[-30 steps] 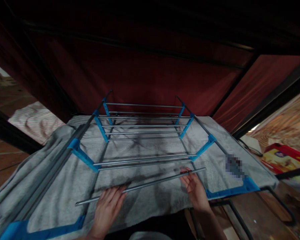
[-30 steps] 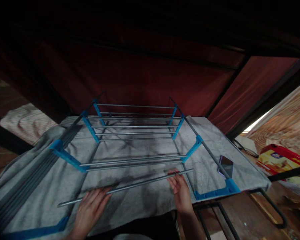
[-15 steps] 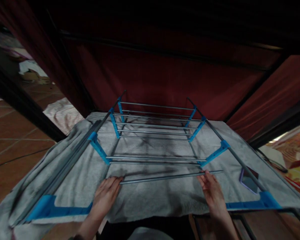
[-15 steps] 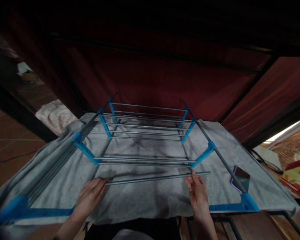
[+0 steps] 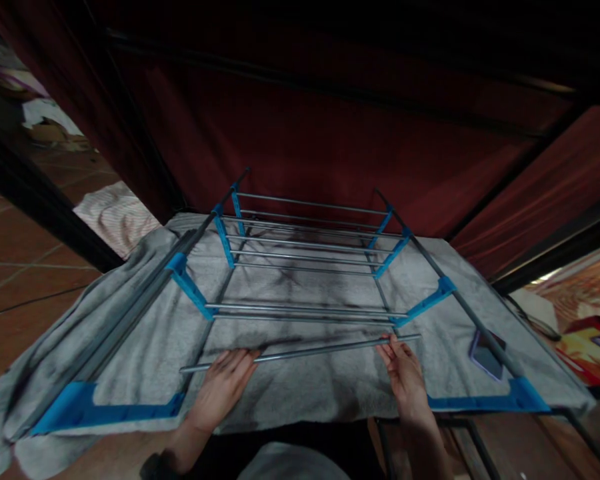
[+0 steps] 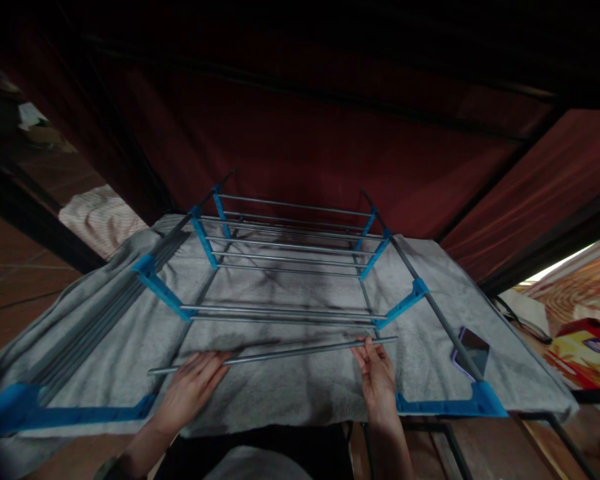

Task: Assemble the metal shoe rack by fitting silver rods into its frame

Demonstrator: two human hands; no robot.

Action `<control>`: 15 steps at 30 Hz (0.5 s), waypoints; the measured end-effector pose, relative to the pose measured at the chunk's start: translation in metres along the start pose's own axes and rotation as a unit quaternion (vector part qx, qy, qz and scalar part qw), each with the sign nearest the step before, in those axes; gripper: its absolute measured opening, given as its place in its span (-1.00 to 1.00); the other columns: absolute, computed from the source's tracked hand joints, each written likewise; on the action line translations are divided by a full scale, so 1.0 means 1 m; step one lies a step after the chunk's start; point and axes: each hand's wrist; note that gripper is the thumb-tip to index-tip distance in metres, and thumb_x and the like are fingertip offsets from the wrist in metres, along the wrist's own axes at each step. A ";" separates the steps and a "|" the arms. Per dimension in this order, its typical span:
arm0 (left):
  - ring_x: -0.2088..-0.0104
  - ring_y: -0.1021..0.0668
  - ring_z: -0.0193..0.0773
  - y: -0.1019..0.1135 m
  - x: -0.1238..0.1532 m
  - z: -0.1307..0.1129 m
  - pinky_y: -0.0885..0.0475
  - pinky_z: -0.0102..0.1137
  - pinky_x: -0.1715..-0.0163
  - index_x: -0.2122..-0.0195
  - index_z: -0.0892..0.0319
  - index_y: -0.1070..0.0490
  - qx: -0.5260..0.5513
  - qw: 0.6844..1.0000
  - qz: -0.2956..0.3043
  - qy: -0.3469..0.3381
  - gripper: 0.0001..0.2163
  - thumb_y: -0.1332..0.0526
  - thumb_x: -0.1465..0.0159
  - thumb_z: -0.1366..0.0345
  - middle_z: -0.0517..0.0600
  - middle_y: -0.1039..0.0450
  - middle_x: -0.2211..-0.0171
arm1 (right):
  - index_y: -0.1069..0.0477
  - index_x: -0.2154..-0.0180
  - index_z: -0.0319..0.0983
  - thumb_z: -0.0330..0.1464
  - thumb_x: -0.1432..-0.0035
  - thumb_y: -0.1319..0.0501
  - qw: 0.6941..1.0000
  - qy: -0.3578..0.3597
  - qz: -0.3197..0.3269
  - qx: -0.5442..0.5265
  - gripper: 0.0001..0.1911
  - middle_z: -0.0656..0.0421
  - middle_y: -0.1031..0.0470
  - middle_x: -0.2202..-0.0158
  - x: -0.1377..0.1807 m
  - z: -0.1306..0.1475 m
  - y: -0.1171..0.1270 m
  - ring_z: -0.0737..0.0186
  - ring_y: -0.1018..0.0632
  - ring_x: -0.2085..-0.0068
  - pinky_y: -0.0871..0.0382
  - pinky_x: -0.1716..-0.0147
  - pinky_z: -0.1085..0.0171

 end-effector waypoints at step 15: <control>0.06 -0.56 -0.15 -0.005 -0.007 -0.001 -0.41 -0.20 -0.06 -0.15 0.13 -0.47 -0.010 0.979 0.195 0.049 -0.65 -0.03 -0.46 0.49 0.04 -0.56 0.09 | -0.58 0.29 -0.11 -0.31 0.06 -0.50 0.998 -0.009 0.031 0.059 -0.77 0.23 -0.67 0.23 -0.031 -0.027 0.050 0.21 -0.69 0.12 -0.62 -0.05 0.22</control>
Point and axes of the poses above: each hand's wrist, its own x-axis away from the middle knuckle, its own y-axis out of the back of the hand, z = x × y
